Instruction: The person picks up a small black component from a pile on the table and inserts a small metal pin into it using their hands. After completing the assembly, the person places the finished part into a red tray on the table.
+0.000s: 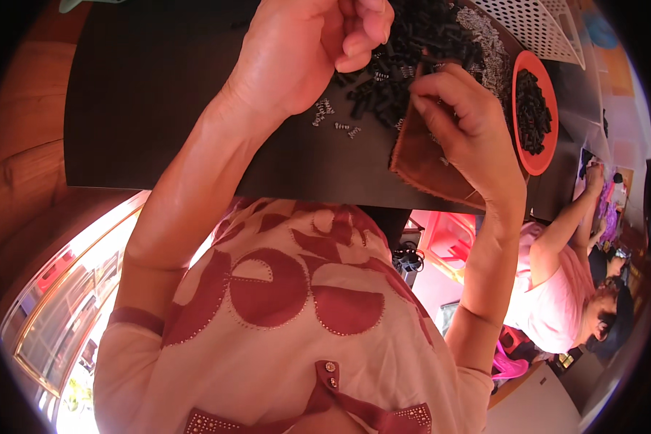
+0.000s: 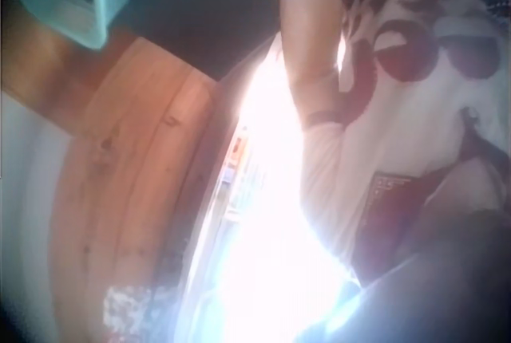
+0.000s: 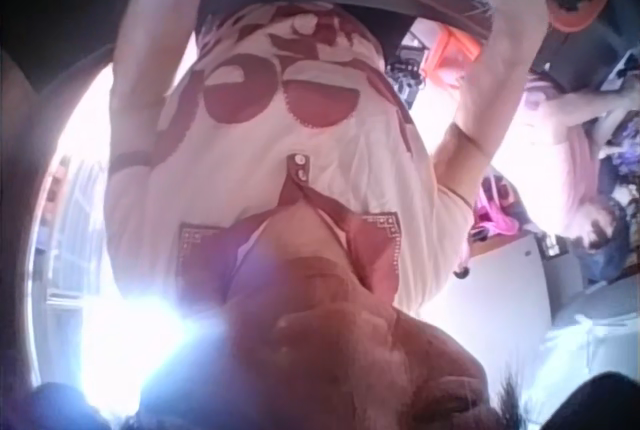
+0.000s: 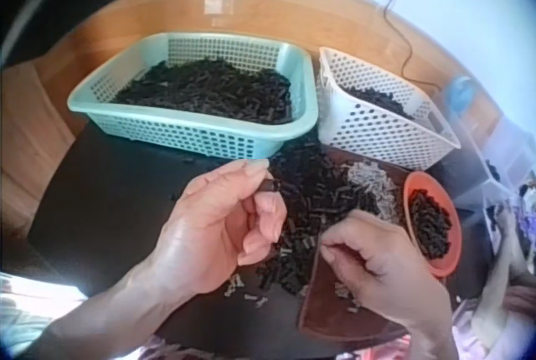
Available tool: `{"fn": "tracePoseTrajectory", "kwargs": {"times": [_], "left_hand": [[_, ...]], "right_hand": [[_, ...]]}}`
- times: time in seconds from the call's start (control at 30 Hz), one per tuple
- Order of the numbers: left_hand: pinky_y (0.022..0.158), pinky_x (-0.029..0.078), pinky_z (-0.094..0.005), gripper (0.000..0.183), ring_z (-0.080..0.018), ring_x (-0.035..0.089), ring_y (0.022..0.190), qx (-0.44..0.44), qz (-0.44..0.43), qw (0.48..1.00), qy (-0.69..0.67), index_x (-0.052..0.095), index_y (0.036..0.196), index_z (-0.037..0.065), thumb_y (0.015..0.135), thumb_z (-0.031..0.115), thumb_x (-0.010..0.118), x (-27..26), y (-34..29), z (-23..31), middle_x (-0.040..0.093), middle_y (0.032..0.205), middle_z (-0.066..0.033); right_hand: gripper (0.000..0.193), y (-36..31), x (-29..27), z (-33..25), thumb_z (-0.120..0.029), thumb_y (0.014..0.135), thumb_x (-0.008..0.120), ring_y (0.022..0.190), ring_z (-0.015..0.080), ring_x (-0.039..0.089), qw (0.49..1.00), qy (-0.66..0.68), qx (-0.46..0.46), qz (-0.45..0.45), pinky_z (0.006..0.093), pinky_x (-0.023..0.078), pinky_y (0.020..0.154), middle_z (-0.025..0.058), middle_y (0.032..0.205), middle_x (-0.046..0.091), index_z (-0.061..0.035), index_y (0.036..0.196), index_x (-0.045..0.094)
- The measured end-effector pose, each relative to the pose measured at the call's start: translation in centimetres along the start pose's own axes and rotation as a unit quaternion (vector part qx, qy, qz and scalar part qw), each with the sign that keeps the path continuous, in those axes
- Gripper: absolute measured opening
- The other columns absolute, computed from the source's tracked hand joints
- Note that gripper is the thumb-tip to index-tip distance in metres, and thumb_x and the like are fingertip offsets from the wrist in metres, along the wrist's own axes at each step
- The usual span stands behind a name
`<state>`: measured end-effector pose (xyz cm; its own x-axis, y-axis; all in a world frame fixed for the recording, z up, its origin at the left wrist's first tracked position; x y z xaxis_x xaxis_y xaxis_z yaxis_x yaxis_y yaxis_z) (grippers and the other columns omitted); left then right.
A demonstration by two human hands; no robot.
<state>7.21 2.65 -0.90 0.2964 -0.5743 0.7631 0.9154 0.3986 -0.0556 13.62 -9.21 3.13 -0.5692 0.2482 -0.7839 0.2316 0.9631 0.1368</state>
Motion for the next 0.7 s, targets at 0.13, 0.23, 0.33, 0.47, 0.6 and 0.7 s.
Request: {"fn": "tracePoseTrajectory", "kwargs": {"times": [0.13,0.23,0.33,0.47,0.6,0.7], "left_hand": [[0.046,0.033,-0.025,0.026,-0.013,0.048,0.056,-0.002,0.023,1.0,-0.01,0.054,0.085,0.008,0.101,0.027,0.048,0.2,-0.4,0.9,0.058,0.072,-0.0064],[0.046,0.032,-0.0259,0.029,-0.0142,0.046,0.054,0.053,-0.008,0.999,-0.009,0.054,0.083,0.008,0.101,0.029,0.047,-0.8,0.6,2.1,0.058,0.072,-0.0069],[0.046,0.033,-0.026,0.031,-0.0147,0.045,0.054,0.074,-0.015,0.997,-0.022,0.055,0.082,0.008,0.101,0.031,0.046,-1.2,0.8,3.2,0.057,0.07,-0.0067],[0.046,0.033,-0.0256,0.031,-0.0146,0.045,0.054,0.053,0.019,0.997,-0.049,0.055,0.082,0.007,0.1,0.03,0.046,-0.9,0.8,3.1,0.057,0.07,-0.0064],[0.046,0.033,-0.0253,0.03,-0.0139,0.045,0.053,0.044,0.021,0.998,-0.044,0.055,0.082,0.007,0.099,0.03,0.047,-1.2,1.0,2.6,0.057,0.07,-0.0062],[0.046,0.033,-0.0252,0.029,-0.0134,0.045,0.053,0.036,0.038,0.998,-0.038,0.055,0.082,0.008,0.099,0.03,0.048,-1.8,0.9,2.2,0.057,0.069,-0.0061]], "right_hand": [[0.009,0.5,0.6,-0.9,-0.003,0.084,0.064,0.075,0.0317,0.057,1.0,0.003,-0.02,0.005,0.038,0.046,0.066,0.0118,0.081,0.054,-0.0025,0.093,0.063],[0.008,1.4,1.4,-1.3,-0.004,0.085,0.063,0.074,0.0309,0.057,1.0,-0.002,-0.023,0.0,0.0378,0.046,0.065,0.0115,0.082,0.054,-0.0033,0.094,0.063],[0.007,1.9,2.5,-2.1,-0.007,0.086,0.063,0.074,0.0312,0.059,0.999,0.004,-0.039,-0.017,0.039,0.047,0.065,0.011,0.085,0.054,-0.0045,0.093,0.063],[0.006,2.2,2.9,-2.0,-0.008,0.086,0.063,0.075,0.0321,0.06,0.997,-0.073,-0.035,-0.003,0.0415,0.048,0.064,0.0105,0.086,0.054,-0.0051,0.091,0.062],[0.005,2.6,2.5,-2.7,-0.009,0.086,0.063,0.076,0.0324,0.061,0.99,-0.135,-0.04,0.0,0.0433,0.05,0.062,0.0104,0.086,0.054,-0.0053,0.088,0.061],[0.007,2.5,3.2,-3.9,-0.01,0.084,0.063,0.074,0.0326,0.062,0.991,-0.125,-0.05,-0.017,0.0431,0.051,0.061,0.0103,0.085,0.055,-0.004,0.083,0.059]]}}
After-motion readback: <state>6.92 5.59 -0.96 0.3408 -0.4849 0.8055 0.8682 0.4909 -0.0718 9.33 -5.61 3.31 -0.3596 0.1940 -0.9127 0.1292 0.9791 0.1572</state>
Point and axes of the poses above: each hand's wrist, its own y-axis towards the middle knuckle, its own x-axis out of the palm, z = x × y, the point moved 10 cm from there along y, towards the middle knuckle
